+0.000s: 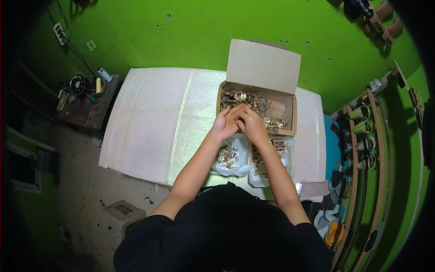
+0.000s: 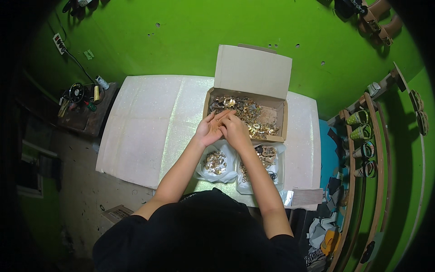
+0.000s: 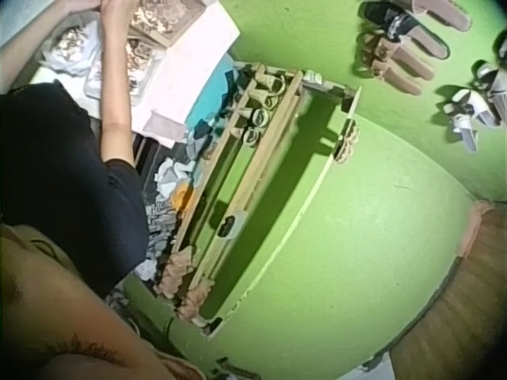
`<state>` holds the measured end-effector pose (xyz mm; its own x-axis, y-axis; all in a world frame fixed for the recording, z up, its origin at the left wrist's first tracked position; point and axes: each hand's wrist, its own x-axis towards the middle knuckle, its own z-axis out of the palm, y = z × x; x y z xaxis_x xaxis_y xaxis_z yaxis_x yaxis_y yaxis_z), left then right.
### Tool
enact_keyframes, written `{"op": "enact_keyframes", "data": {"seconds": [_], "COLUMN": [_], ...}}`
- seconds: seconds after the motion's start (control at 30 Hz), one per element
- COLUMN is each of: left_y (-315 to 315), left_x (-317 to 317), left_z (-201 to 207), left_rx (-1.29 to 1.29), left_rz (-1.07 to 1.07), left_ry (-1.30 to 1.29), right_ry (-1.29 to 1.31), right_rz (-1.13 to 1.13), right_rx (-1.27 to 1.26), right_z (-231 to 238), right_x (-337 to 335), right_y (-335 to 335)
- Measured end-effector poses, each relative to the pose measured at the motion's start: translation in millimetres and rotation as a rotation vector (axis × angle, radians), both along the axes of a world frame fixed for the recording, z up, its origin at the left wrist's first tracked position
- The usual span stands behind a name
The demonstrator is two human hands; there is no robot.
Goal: Sorting through a box of decorative shoe buckles and rings and placing them into bags.
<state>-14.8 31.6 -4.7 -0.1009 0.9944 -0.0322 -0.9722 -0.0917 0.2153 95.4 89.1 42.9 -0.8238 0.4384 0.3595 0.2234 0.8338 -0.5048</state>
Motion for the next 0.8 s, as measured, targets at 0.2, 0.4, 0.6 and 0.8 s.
{"op": "enact_keyframes", "data": {"seconds": [0.2,0.4,0.6,0.8], "left_y": [-2.8,0.0,0.4,2.7], "left_x": [-1.7,-0.7,-2.0,0.0], "left_z": [1.2,0.4,-1.3,-0.4], "left_rx": [-0.001,0.017,0.023,0.007], "left_rz": [-0.002,-0.016,-0.023,-0.024], "left_ry": [0.037,0.039,0.040,0.045], "right_ry": [0.062,0.019,0.037,0.036], "right_rz": [-0.031,-0.009,0.003,0.059], "right_rx": [-0.116,0.040,0.006,0.146], "right_z": [-1.7,0.0,-1.5,-6.6], "right_x": [-1.5,-2.4,-2.1,-4.8], "right_y": [-6.3,-8.9,-7.8,-5.8]}}
